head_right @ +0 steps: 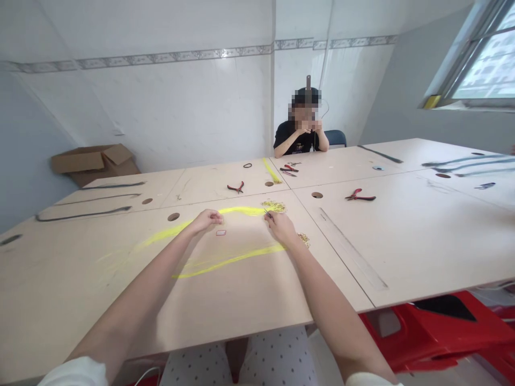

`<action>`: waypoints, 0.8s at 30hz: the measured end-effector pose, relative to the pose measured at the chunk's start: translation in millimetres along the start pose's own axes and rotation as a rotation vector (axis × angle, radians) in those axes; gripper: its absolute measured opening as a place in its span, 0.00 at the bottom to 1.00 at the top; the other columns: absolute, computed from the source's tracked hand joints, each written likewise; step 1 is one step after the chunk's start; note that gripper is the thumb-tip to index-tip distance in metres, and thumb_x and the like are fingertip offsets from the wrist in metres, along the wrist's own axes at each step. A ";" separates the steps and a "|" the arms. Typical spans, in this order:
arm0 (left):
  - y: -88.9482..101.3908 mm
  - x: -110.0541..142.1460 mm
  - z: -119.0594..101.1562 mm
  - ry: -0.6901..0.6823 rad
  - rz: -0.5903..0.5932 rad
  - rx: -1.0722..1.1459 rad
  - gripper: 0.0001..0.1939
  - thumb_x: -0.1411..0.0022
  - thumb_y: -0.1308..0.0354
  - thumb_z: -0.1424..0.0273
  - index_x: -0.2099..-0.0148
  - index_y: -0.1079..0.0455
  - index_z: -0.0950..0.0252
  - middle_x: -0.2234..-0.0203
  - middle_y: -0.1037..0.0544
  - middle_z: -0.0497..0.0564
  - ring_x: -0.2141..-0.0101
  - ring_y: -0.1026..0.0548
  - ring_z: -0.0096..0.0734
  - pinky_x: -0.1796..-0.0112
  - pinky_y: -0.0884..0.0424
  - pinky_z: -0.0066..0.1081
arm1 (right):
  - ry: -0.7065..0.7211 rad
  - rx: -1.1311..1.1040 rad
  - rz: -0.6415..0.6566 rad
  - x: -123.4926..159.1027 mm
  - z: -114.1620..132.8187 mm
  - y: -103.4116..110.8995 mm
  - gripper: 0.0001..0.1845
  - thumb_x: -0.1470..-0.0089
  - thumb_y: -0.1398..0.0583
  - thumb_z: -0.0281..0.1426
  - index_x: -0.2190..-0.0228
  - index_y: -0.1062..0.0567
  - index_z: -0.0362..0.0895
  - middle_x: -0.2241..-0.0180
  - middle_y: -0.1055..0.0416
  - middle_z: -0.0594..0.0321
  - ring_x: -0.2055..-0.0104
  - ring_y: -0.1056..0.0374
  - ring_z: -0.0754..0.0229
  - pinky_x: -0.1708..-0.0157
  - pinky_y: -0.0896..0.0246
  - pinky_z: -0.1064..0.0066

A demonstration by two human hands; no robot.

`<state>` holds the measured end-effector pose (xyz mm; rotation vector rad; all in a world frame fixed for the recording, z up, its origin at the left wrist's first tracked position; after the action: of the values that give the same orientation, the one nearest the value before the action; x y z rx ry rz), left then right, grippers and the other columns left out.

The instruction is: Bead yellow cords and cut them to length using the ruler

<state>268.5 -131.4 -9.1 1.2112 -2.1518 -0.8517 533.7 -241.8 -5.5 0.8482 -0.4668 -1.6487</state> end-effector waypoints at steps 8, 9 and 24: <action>-1.7 -3.3 -10.2 -0.021 0.031 0.088 0.13 0.31 0.40 0.64 0.52 0.27 0.70 0.58 0.21 0.53 0.59 0.22 0.33 0.57 0.22 0.38 | 0.034 0.014 0.087 6.6 22.1 -20.8 0.15 0.34 0.48 0.36 0.69 0.27 0.44 0.72 0.26 0.59 0.68 0.31 0.58 0.68 0.48 0.72; -1.4 -3.8 -12.4 -0.024 0.035 0.084 0.13 0.31 0.40 0.64 0.53 0.27 0.70 0.58 0.21 0.53 0.59 0.22 0.33 0.56 0.22 0.38 | 0.034 0.013 0.088 6.4 21.9 -20.6 0.15 0.34 0.48 0.37 0.69 0.27 0.45 0.72 0.26 0.59 0.68 0.31 0.58 0.68 0.48 0.72; 22.0 16.4 -3.2 0.156 -0.244 -0.379 0.16 0.31 0.40 0.63 0.46 0.28 0.67 0.46 0.26 0.57 0.46 0.27 0.42 0.45 0.28 0.49 | 0.061 -0.010 0.100 9.6 35.4 -24.2 0.14 0.34 0.48 0.36 0.68 0.26 0.44 0.72 0.27 0.60 0.71 0.34 0.60 0.70 0.51 0.72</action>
<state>251.1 -137.8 11.4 1.3037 -1.6465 -1.1650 490.6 -249.6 -1.8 0.8523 -0.4506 -1.5280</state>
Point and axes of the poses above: each hand's wrist, its own x-axis away from the middle knuckle, its own y-axis out of the back of the hand, z = x × y, the point moved 10 cm from there along -x, towards the middle knuckle
